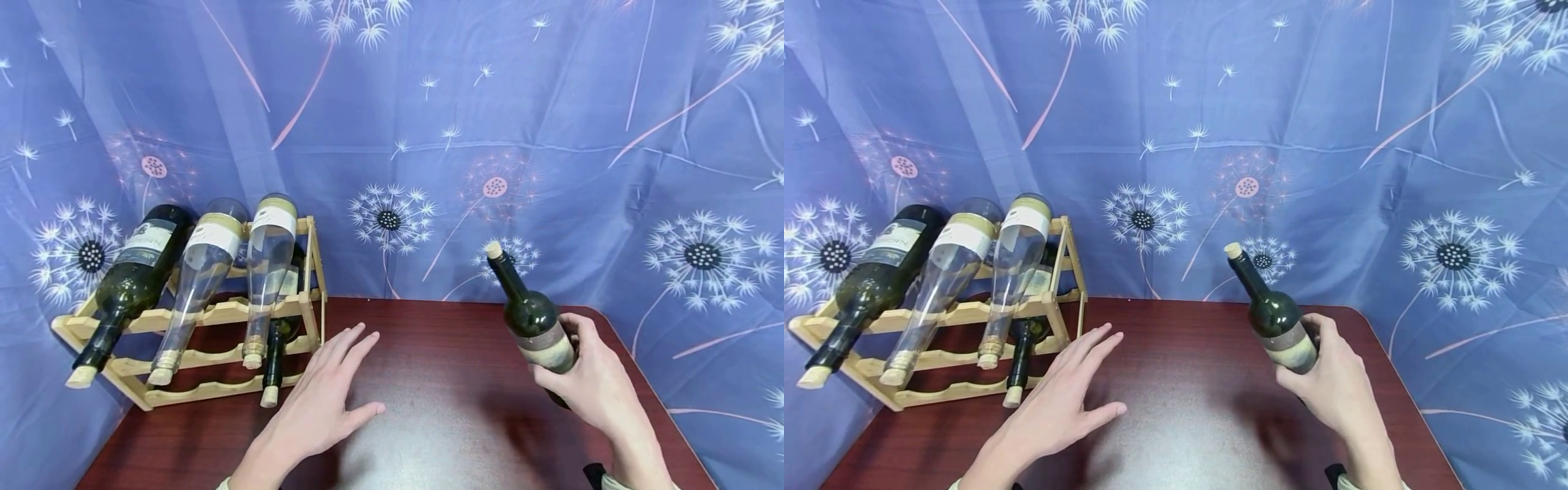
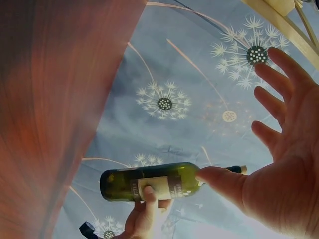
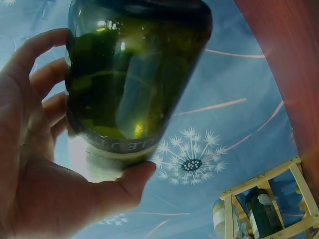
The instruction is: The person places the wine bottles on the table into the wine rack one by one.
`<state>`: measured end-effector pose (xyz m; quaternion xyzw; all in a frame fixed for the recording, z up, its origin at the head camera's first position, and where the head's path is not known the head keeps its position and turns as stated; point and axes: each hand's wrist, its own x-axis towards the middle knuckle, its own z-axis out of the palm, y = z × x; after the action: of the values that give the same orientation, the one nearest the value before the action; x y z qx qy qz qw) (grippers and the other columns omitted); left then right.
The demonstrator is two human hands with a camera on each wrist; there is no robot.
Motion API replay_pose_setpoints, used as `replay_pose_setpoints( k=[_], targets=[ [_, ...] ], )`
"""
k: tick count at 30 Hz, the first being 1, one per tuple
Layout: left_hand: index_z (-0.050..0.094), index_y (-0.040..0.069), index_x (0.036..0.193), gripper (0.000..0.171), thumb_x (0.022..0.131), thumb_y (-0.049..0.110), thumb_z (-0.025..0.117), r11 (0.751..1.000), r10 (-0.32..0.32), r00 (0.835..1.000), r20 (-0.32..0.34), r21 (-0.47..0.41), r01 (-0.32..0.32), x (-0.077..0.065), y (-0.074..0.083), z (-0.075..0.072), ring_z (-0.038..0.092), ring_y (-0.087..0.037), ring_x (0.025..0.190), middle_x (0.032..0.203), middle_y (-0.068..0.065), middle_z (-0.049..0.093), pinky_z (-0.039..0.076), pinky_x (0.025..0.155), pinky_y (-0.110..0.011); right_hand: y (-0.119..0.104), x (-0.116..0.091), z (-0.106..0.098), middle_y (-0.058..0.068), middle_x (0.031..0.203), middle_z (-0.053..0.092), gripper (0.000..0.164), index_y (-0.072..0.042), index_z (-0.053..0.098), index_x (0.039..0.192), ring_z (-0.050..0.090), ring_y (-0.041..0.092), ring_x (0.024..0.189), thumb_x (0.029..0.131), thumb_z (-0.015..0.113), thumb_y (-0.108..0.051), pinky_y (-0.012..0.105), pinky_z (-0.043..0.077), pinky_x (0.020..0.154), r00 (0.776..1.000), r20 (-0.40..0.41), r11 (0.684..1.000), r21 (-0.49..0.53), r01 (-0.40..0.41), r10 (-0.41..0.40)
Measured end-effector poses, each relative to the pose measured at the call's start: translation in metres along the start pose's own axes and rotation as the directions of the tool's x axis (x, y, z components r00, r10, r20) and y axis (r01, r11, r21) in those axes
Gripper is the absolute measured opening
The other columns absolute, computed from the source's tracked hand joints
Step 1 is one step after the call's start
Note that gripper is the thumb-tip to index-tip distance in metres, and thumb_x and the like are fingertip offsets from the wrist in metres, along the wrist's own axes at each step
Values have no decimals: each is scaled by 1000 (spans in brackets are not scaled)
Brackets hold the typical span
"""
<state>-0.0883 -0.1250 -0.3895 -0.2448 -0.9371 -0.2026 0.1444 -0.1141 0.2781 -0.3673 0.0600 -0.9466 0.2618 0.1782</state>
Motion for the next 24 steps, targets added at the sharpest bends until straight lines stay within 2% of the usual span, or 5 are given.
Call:
replay_pose_setpoints(
  k=[7, 13, 20, 24],
  targets=[
    [16, 35, 153, 99, 76, 56, 74, 999, 40, 999, -33, -14, -40, 1, 5, -3, 14, -14, 143, 158, 11, 11, 22, 112, -46, -7, -1, 4, -4, 101, 61, 89, -26, 45, 136, 54, 17, 79, 59, 89, -33, 35, 39, 62, 994, 52, 995, -26, 97, -96],
    [20, 31, 153, 97, 76, 51, 76, 995, 93, 993, -80, -33, -95, 2, 10, -5, 19, -19, 143, 157, 7, 16, 25, 110, -48, -14, -2, 8, -13, 91, 60, 86, -29, 52, 132, 52, 12, 76, 54, 89, -28, 37, 35, 64, 980, 58, 979, -68, 194, -190],
    [29, 25, 151, 92, 75, 40, 79, 981, 184, 973, -143, -40, -191, 4, 13, -3, 22, -21, 142, 156, 3, 21, 22, 113, -43, -22, -5, 13, -18, 98, 58, 86, -33, 53, 131, 51, 10, 81, 53, 88, -33, 38, 36, 71, 958, 107, 956, -93, 278, -268],
    [34, 21, 150, 89, 75, 37, 79, 970, 230, 959, -167, -34, -239, 5, 15, -2, 23, -24, 141, 156, 0, 24, 23, 112, -44, -26, -8, 16, -19, 101, 58, 85, -30, 54, 131, 50, 8, 84, 52, 87, -34, 37, 39, 70, 945, 130, 945, -95, 313, -300]
  ],
)
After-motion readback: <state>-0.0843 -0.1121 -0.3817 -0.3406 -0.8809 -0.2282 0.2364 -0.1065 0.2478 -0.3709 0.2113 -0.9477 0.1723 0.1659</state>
